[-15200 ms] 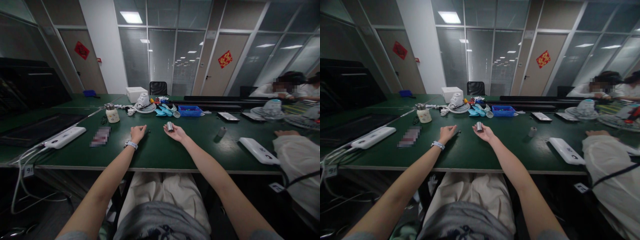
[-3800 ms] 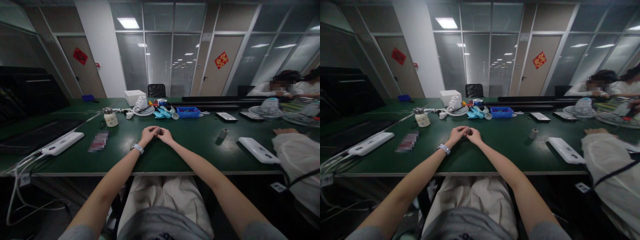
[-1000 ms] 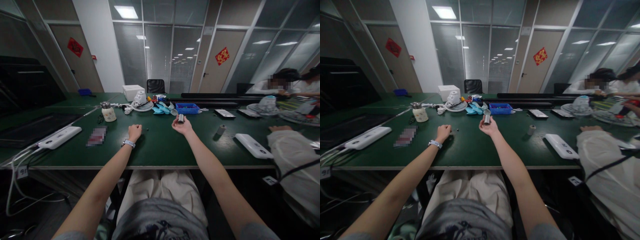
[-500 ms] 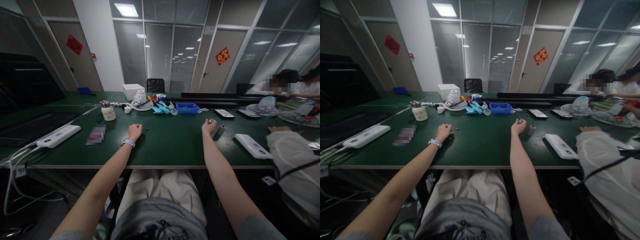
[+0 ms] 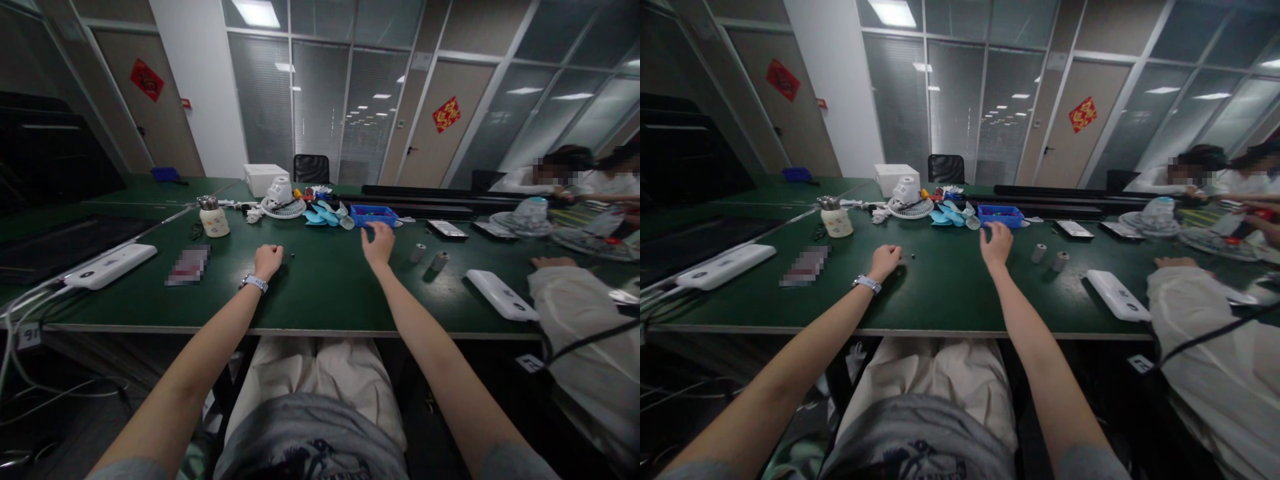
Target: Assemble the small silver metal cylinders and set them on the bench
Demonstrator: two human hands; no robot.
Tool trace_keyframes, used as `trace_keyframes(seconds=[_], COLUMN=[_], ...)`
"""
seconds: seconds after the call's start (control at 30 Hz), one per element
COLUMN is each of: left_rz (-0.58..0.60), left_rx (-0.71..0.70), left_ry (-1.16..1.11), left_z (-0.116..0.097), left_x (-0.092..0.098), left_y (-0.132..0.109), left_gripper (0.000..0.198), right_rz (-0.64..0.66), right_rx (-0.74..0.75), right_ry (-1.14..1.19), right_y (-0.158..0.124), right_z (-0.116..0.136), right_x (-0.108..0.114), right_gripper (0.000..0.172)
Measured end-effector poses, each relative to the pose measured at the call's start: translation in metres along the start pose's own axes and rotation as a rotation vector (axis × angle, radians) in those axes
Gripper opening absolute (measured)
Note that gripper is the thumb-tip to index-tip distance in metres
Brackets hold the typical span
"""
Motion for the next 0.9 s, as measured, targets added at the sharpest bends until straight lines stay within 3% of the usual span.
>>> trace_keyframes(seconds=[0.1,0.17,0.27,0.43,0.53,0.63,0.7,0.8,0.9], left_rz=[-0.005,-0.008,-0.025,-0.031,-0.02,-0.015,-0.013,-0.007,-0.001], left_rx=[-0.005,-0.009,-0.03,-0.057,-0.049,-0.038,-0.031,-0.013,-0.001], left_ry=[0.007,0.022,0.031,0.03,0.019,0.012,0.018,0.024,0.038], left_z=[-0.001,-0.002,-0.004,-0.003,-0.002,-0.001,-0.001,0.001,0.002], left_x=[0.002,0.004,0.006,0.003,0.001,-0.001,-0.001,-0.002,-0.002], left_y=[-0.001,-0.002,-0.002,0.001,0.002,0.001,0.001,0.001,0.0], left_gripper=[0.039,0.04,0.04,0.041,0.041,0.04,0.04,0.041,0.041], right_rz=[0.53,0.751,0.769,0.709,0.669,0.407,0.134,-0.218,-0.354], right_rx=[0.075,0.059,0.023,-0.013,0.023,0.113,0.084,-0.148,-0.329], right_ry=[0.085,0.07,-0.02,-0.035,-0.01,-0.094,-0.189,-0.277,-0.318], right_y=[-0.045,-0.077,-0.096,-0.095,-0.079,-0.035,0.0,0.037,0.046], right_z=[0.062,0.088,0.109,0.118,0.108,0.078,0.039,-0.04,-0.106], right_x=[-0.085,-0.127,-0.155,-0.153,-0.126,-0.065,-0.011,0.066,0.106], right_gripper=[0.04,0.046,0.048,0.027,0.027,0.031,0.031,0.03,0.027])
Point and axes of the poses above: each hand's wrist, its own y-axis towards the middle knuckle, its own x-axis out of the back of the hand, z = x × y, the point moved 10 cm from there along y, towards the middle knuckle, and after that the axes turned 11 degrees about -x, right-handed, at the moved point
